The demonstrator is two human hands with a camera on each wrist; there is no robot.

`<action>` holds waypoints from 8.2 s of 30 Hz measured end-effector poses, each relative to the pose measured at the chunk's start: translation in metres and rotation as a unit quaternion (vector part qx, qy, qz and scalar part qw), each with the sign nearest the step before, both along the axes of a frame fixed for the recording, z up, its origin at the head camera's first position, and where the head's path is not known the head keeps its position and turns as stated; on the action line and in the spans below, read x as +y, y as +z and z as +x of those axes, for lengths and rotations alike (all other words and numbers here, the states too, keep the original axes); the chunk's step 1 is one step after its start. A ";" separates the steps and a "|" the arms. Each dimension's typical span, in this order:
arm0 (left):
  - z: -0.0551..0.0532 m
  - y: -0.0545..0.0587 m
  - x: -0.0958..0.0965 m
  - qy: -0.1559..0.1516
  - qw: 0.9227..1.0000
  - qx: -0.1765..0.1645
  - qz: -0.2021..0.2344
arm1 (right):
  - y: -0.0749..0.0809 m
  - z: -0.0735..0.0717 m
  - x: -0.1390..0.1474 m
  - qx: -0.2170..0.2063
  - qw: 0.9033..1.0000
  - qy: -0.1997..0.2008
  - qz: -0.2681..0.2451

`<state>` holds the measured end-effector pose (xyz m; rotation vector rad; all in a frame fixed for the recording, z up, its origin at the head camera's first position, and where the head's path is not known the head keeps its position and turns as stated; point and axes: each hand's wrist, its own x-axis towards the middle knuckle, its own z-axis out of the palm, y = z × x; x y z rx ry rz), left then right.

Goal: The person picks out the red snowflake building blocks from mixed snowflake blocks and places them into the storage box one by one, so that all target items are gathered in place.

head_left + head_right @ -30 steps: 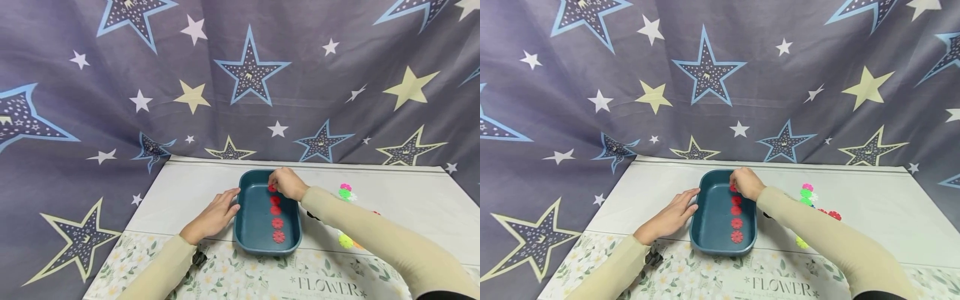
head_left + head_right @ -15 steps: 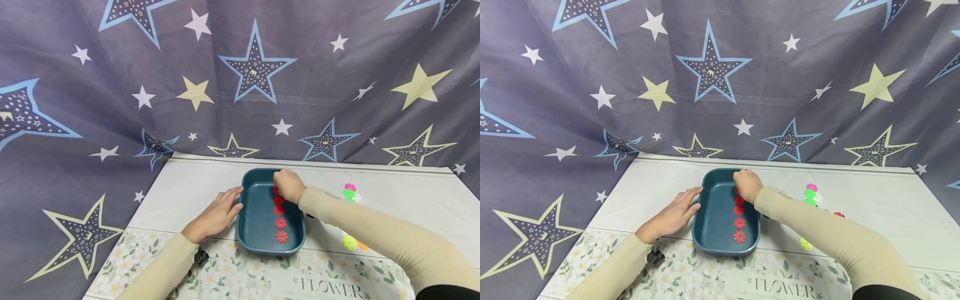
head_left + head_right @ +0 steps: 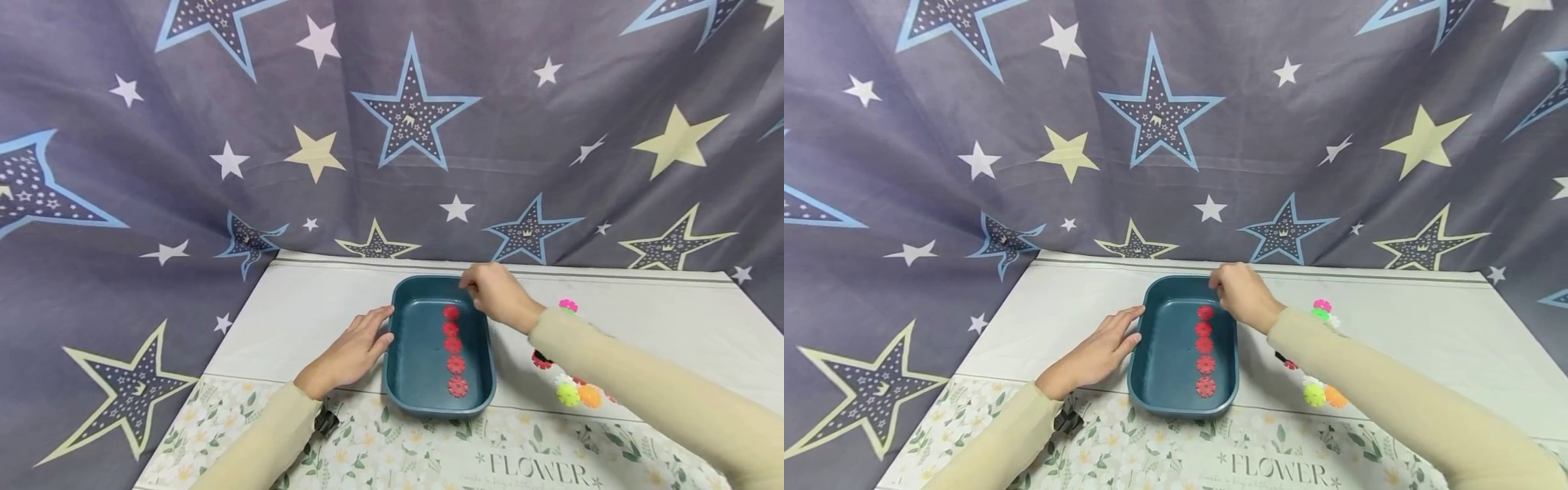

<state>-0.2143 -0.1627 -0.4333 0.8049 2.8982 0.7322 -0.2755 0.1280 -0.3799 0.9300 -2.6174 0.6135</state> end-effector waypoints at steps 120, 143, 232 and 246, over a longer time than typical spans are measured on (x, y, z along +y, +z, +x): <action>0.003 -0.002 -0.001 -0.006 1.000 0.006 0.014 | -0.027 0.074 0.093 -0.106 0.993 -0.032 0.043; 0.005 0.001 0.001 -0.003 1.000 0.007 0.012 | -0.055 0.077 0.114 -0.160 0.986 -0.048 -0.004; 0.004 -0.004 -0.001 0.000 1.000 -0.001 0.023 | -0.022 0.059 0.063 -0.061 0.997 0.048 -0.023; 0.003 -0.003 -0.001 0.000 1.000 -0.004 0.017 | -0.051 0.091 0.163 -0.170 0.984 -0.033 0.052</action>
